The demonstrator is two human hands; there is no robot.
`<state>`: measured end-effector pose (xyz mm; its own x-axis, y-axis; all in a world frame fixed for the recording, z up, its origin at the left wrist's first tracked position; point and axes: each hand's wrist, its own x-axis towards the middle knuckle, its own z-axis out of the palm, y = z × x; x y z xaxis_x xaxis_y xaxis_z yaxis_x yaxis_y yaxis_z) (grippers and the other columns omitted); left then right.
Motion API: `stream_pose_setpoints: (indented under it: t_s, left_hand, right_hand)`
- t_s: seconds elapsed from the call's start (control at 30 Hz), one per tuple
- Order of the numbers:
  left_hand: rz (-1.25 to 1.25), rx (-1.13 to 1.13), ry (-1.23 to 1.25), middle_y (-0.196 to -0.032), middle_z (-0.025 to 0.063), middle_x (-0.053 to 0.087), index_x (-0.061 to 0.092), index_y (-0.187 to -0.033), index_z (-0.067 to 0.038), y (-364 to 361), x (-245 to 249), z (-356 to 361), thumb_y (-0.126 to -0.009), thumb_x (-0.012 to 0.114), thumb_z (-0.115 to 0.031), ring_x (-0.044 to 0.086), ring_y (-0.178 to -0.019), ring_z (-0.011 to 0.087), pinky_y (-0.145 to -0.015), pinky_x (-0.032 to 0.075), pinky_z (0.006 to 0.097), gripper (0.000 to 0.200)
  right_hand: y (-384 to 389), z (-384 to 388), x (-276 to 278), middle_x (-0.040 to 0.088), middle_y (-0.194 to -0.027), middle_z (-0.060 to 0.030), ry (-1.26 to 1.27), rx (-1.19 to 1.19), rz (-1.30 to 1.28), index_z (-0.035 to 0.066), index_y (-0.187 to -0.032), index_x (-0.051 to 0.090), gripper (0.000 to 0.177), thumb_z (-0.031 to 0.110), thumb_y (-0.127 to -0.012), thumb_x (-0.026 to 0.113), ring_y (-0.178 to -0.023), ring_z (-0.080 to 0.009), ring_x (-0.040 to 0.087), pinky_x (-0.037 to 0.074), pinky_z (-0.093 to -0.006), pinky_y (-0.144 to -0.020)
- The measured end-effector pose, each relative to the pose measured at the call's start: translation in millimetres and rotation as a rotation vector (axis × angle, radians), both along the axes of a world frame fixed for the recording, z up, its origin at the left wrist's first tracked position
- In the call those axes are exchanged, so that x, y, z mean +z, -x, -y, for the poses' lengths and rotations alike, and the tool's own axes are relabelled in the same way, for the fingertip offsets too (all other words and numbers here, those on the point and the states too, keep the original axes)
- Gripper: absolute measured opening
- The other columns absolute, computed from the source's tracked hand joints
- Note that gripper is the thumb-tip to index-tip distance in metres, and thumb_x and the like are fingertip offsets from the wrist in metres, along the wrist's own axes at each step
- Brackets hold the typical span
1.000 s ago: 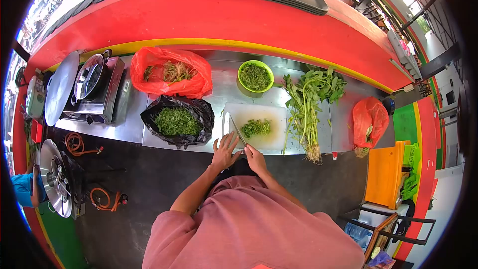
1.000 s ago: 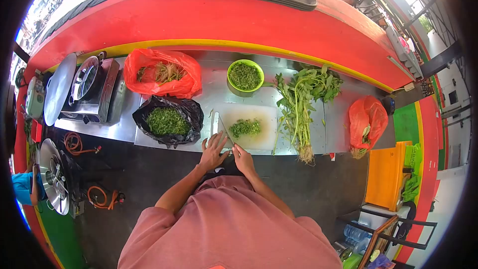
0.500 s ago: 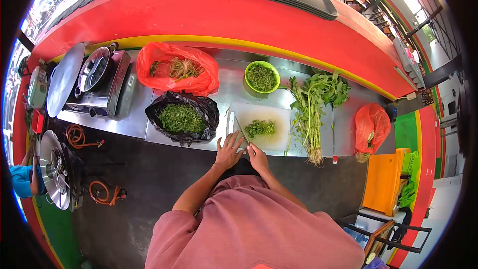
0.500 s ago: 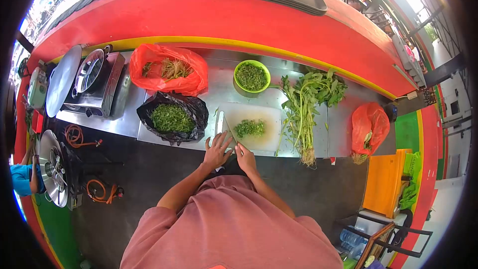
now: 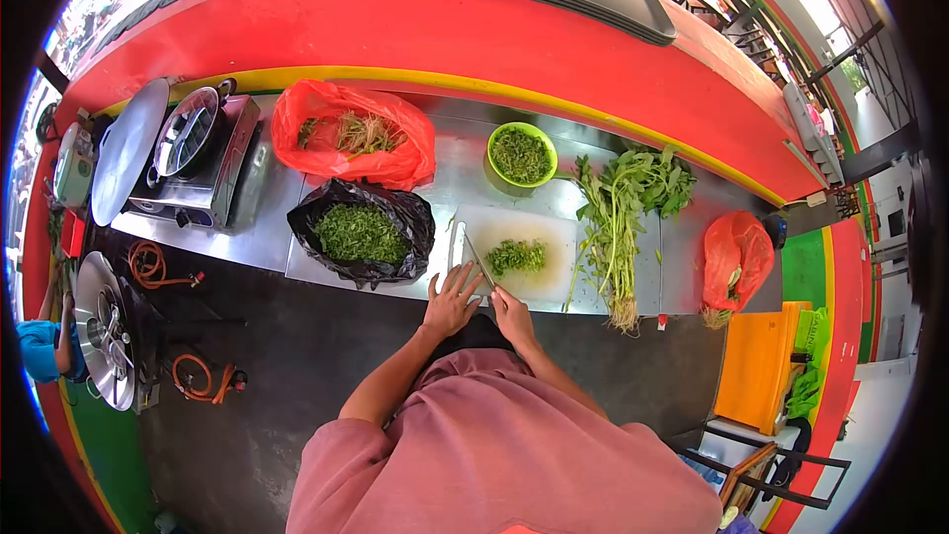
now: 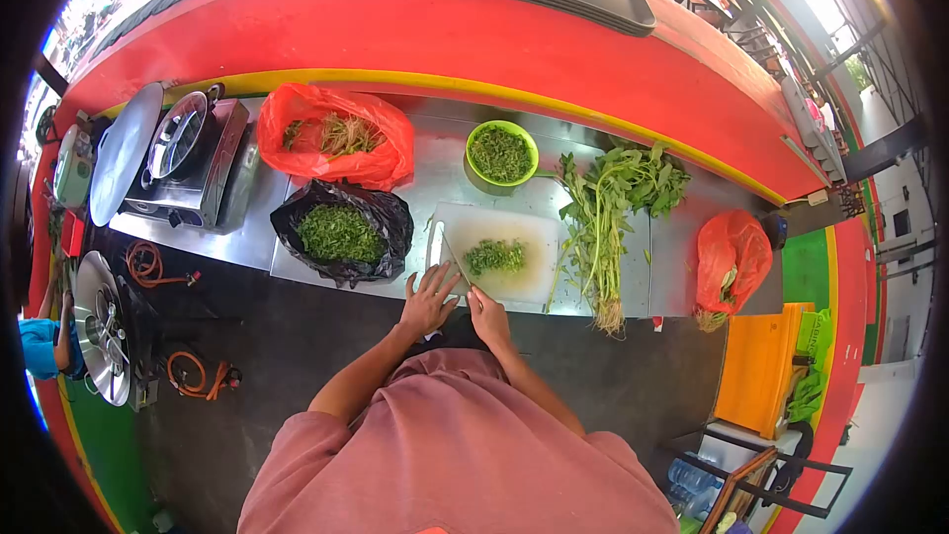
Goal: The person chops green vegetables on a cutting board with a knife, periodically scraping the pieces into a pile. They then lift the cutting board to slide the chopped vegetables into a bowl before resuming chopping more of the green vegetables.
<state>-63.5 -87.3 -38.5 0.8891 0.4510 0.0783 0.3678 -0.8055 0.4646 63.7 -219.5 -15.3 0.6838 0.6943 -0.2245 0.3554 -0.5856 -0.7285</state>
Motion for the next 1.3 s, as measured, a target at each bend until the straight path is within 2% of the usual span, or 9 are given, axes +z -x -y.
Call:
stream_pose_setpoints:
  t_s: [0.17, 0.3, 0.33, 0.53, 0.7, 0.77, 0.9, 1.23, 1.3]
  left_hand:
    - [0.005, 0.005, -0.018, -0.164, 0.0048, 0.029, 0.041, -0.152, -0.027, -1, 1, 1, -0.1, 0.054, -0.044, 0.03, -0.148, 0.0269, -0.116, 0.02, 0.0624, 0.056]
    - [-0.062, 0.0, -0.023, -0.166, 0.0031, 0.024, 0.036, -0.155, -0.029, 0, 1, 2, -0.1, 0.052, -0.046, 0.027, -0.15, 0.025, -0.119, 0.017, 0.0608, 0.06]
    - [-0.05, 0.005, -0.035, -0.166, 0.0025, 0.024, 0.033, -0.157, -0.03, 0, 2, 3, -0.1, 0.051, -0.047, 0.027, -0.15, 0.025, -0.119, 0.017, 0.0609, 0.062]
    - [-0.026, 0.013, -0.097, -0.166, 0.0051, 0.023, 0.031, -0.159, -0.027, -8, 5, 8, -0.098, 0.053, -0.052, 0.034, -0.144, 0.0321, -0.116, 0.024, 0.0624, 0.069]
    - [-0.034, -0.09, -0.167, -0.168, 0.0066, 0.02, 0.029, -0.16, -0.026, -32, 7, 5, -0.095, 0.054, -0.058, 0.016, -0.154, 0.0354, -0.12, 0.019, 0.0602, 0.077]
    - [0.06, -0.126, -0.031, -0.165, 0.0188, 0.023, 0.03, -0.159, -0.018, -47, 6, 1, -0.094, 0.058, -0.058, 0.019, -0.151, 0.0446, -0.12, 0.021, 0.0584, 0.082]
    - [0.056, -0.15, -0.035, -0.163, 0.0322, 0.013, 0.019, -0.161, -0.006, -71, 12, -7, -0.09, 0.062, -0.061, 0.016, -0.151, 0.0468, -0.122, 0.018, 0.0561, 0.099]
    - [0.035, -0.148, -0.115, -0.163, 0.0241, 0.021, 0.018, -0.16, -0.001, -117, -5, -8, -0.091, 0.059, -0.061, 0.017, -0.153, 0.0396, -0.124, 0.018, 0.0513, 0.1]
    - [0.058, -0.187, -0.051, -0.162, 0.0213, 0.026, 0.021, -0.158, 0.001, -124, -4, -9, -0.092, 0.059, -0.06, 0.021, -0.152, 0.0372, -0.124, 0.019, 0.0487, 0.098]
  right_hand:
    - [-1, -3, -5, 0.07, -0.101, -0.0259, -0.016, 0.006, 0.146, 0.013, -0.129, 0.066, 0.039, 0.037, -0.102, 0.051, -0.092, -0.047, 0.067, 0.054, -0.0542, -0.078]
    - [-6, 3, 15, 0.071, -0.099, -0.0254, -0.008, -0.031, -0.035, 0.005, -0.13, 0.064, 0.041, 0.034, -0.103, 0.054, -0.092, -0.04, 0.071, 0.055, -0.043, -0.077]
    - [-5, 7, 1, 0.071, -0.099, -0.0249, -0.131, -0.001, 0.097, 0.004, -0.13, 0.064, 0.043, 0.036, -0.103, 0.055, -0.091, -0.0365, 0.073, 0.055, -0.0411, -0.076]
    - [-7, 26, -5, 0.07, -0.09, -0.0237, -0.216, -0.069, -0.004, 0.001, -0.128, 0.064, 0.04, 0.032, -0.104, 0.056, -0.074, -0.0261, 0.067, 0.052, -0.0359, -0.07]
    - [-22, 37, 3, 0.069, -0.116, -0.0248, -0.16, -0.278, 0.126, 0.001, -0.131, 0.062, 0.041, 0.03, -0.105, 0.051, -0.109, -0.038, 0.068, 0.052, -0.0404, -0.093]
    - [-29, 46, 9, 0.069, -0.113, -0.0267, -0.118, -0.345, 0.183, 0.002, -0.134, 0.059, 0.042, 0.03, -0.106, 0.046, -0.106, -0.042, 0.067, 0.053, -0.046, -0.089]
    - [-44, 53, 24, 0.07, -0.103, -0.0268, 0.048, -0.371, 0.211, 0.01, -0.141, 0.055, 0.042, 0.029, -0.105, 0.045, -0.093, -0.0466, 0.068, 0.054, -0.0527, -0.082]
    - [-35, 50, 8, 0.071, -0.105, -0.025, -0.071, -0.23, 0.26, 0.005, -0.138, 0.058, 0.042, 0.031, -0.105, 0.049, -0.096, -0.0412, 0.07, 0.054, -0.0453, -0.084]
    - [-36, 50, 32, 0.071, -0.103, -0.0256, 0.035, -0.332, 0.047, 0.005, -0.137, 0.059, 0.042, 0.03, -0.105, 0.049, -0.094, -0.0413, 0.07, 0.054, -0.0457, -0.082]
